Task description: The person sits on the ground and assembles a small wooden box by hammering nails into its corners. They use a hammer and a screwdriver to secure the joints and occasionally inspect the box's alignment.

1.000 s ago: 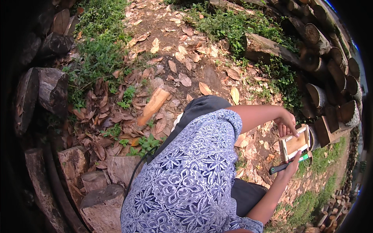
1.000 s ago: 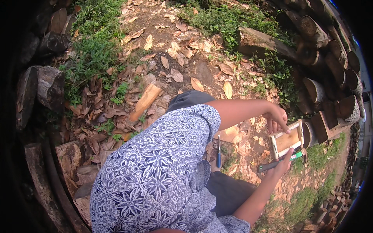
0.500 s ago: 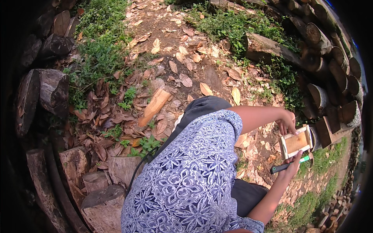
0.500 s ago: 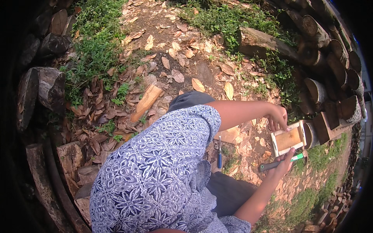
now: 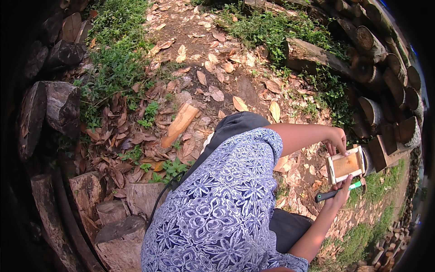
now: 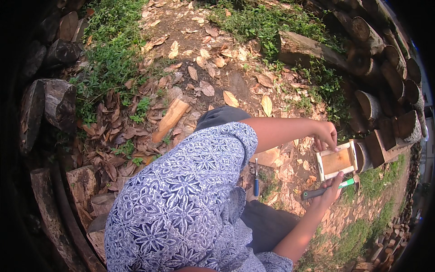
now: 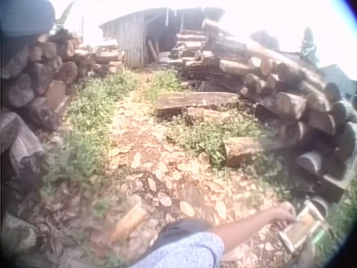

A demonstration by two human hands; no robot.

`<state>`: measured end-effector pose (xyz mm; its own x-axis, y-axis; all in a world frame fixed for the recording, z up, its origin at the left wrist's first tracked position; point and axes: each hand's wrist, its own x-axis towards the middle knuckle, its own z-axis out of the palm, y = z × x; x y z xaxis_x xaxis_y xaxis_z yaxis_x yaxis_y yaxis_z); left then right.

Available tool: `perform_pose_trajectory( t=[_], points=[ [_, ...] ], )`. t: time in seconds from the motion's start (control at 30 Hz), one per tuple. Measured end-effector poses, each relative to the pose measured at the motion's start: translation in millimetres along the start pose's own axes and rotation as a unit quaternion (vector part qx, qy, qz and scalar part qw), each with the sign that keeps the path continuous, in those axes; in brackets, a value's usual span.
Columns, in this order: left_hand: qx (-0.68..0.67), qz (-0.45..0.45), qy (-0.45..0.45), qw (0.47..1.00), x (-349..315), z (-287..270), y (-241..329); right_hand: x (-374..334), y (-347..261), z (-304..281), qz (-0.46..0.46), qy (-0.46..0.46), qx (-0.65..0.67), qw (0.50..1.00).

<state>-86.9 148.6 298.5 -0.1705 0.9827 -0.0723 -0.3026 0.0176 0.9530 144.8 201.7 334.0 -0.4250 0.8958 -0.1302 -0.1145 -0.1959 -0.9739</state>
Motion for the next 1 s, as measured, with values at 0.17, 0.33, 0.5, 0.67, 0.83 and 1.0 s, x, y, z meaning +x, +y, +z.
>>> perform_pose_trajectory(
  t=[0.17,0.33,0.5,0.67,0.83,1.0],
  points=[
    [-0.004,0.006,0.004,1.0,-2.7,-2.6,-0.6,5.4,4.7,-4.7,0.002,-0.02,-0.014,1.0],
    [-0.002,0.002,-0.005,1.0,-7.1,-0.3,4.0,13.9,7.8,-16.2,0.0,-0.035,-0.027,0.999],
    [-0.069,-0.002,-0.066,0.995,-8.4,4.4,7.6,8.7,4.0,-13.7,0.0,-0.038,-0.029,0.999],
    [-0.156,-0.012,-0.119,0.981,-4.6,2.0,7.4,-3.9,-2.5,1.5,-0.006,-0.015,-0.021,1.0],
    [-0.15,0.0,-0.117,0.982,-2.9,1.9,4.2,7.4,-4.8,-11.4,0.01,-0.037,-0.02,0.999],
    [-0.195,0.006,-0.153,0.969,0.4,2.6,4.1,-2.0,-12.0,0.5,0.008,-0.026,0.015,1.0]
  ],
)
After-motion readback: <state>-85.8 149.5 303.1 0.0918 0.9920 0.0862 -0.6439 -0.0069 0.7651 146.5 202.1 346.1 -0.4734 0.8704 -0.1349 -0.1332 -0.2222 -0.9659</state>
